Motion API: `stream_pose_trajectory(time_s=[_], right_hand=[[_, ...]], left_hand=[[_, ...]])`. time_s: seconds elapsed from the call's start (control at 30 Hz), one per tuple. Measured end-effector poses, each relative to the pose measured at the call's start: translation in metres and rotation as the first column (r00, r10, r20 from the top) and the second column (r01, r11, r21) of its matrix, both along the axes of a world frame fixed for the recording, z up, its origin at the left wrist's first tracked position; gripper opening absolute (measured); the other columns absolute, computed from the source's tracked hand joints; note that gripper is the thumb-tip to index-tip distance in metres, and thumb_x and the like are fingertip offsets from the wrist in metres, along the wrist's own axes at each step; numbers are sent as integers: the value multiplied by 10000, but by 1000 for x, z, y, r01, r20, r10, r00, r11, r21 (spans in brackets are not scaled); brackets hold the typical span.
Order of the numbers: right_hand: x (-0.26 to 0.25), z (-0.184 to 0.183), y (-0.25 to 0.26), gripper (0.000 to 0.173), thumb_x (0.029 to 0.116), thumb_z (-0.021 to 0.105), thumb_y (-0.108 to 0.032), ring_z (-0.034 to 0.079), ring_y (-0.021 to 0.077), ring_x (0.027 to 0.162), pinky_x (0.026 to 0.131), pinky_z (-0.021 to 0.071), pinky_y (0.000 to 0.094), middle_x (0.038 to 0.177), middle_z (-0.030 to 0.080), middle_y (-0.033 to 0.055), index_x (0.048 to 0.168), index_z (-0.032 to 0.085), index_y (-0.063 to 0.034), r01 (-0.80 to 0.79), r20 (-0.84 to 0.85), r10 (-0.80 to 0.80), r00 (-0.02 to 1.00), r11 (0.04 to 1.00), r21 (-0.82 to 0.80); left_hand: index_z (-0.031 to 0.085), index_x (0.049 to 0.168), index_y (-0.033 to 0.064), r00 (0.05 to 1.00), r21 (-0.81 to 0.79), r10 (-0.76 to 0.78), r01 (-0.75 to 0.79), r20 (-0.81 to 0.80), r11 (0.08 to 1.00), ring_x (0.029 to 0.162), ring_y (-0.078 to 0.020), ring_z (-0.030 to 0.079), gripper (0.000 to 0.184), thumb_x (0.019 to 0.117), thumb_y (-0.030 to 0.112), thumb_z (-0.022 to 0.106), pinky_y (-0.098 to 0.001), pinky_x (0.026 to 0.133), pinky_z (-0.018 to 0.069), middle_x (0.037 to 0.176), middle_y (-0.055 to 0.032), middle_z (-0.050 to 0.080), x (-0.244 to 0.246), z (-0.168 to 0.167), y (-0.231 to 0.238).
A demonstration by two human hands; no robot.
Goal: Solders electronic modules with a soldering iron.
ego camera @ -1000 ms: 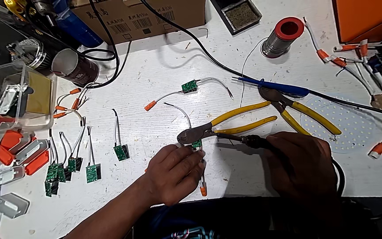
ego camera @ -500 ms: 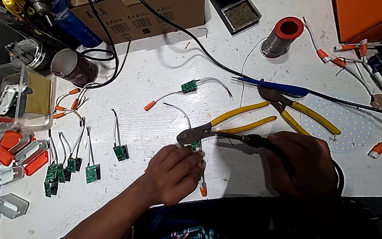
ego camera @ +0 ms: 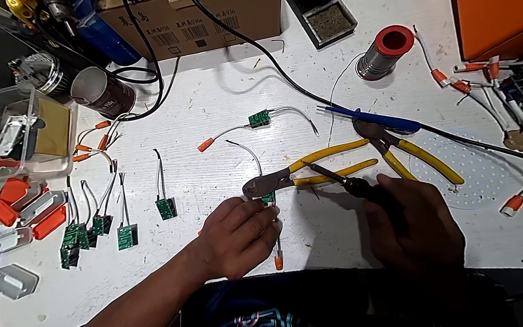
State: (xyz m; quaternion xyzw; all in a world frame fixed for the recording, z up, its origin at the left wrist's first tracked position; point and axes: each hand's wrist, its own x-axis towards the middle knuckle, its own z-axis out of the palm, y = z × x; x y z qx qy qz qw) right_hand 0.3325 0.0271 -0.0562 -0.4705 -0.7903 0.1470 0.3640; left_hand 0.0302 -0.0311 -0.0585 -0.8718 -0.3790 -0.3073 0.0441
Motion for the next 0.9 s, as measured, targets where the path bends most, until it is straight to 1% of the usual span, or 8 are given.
stream_pose_trajectory(time_s=[0.07,0.13,0.2,0.27,0.37,0.47,0.7,0.9], right_hand=[[-9,9,4,414,975,659,-219,637,195,841,692,546,344,1028,653,159,1342,598,-37,14,16,-13,1000,1000,-19],[-21,21,12,476,944,695,-231,601,211,783,609,497,358,1033,628,154,1372,581,-55,-8,41,9,999,1000,-24],[-35,34,22,510,914,713,-261,644,263,873,640,532,421,1140,648,162,1369,588,-67,-52,115,57,992,998,-43],[-50,39,33,552,887,718,-311,663,298,962,692,555,464,1195,675,134,1376,615,-79,-87,180,100,979,993,-78],[-66,33,43,578,879,745,-342,665,256,922,691,551,432,1115,714,76,1383,618,-88,-99,175,113,978,991,-86],[-74,32,48,616,854,777,-363,655,219,868,685,545,414,1066,715,37,1388,609,-106,-87,151,109,982,986,-144],[-78,30,46,578,851,771,-356,660,223,879,682,545,417,1063,712,43,1352,636,-102,-67,159,93,983,985,-160],[-78,31,45,584,851,768,-359,667,228,910,687,552,433,1092,705,47,1363,633,-112,-57,166,87,982,982,-180]], left_hand=[[651,1096,99,1000,1,1,-1,-1,1000,995,-254,671,120,991,151,624,-381,851,503,1100,-97,738,0,-1,0],[652,1094,99,1000,6,1,-1,-3,1000,993,-251,668,127,987,162,625,-377,853,502,1090,-94,736,0,-2,0],[658,1084,98,1000,14,1,-1,0,1000,988,-250,669,129,984,171,621,-377,850,505,1078,-95,737,0,-3,0],[659,1078,98,1000,17,0,0,0,1000,984,-253,672,126,987,172,614,-379,845,508,1070,-97,739,0,-4,0],[660,1074,96,1000,22,-4,4,-3,1000,975,-252,673,123,987,167,611,-378,840,512,1061,-97,738,0,-4,0],[666,1062,90,1000,19,-8,8,-2,1000,973,-252,676,114,985,157,613,-378,841,516,1048,-98,739,-1,-3,0],[674,1049,83,1000,3,-8,8,8,1000,975,-256,674,113,984,157,618,-379,843,517,1037,-99,737,-1,-3,-1],[670,1042,83,1000,-1,-12,12,12,1000,967,-256,665,108,982,155,617,-377,842,513,1022,-96,727,-1,-3,-2]])
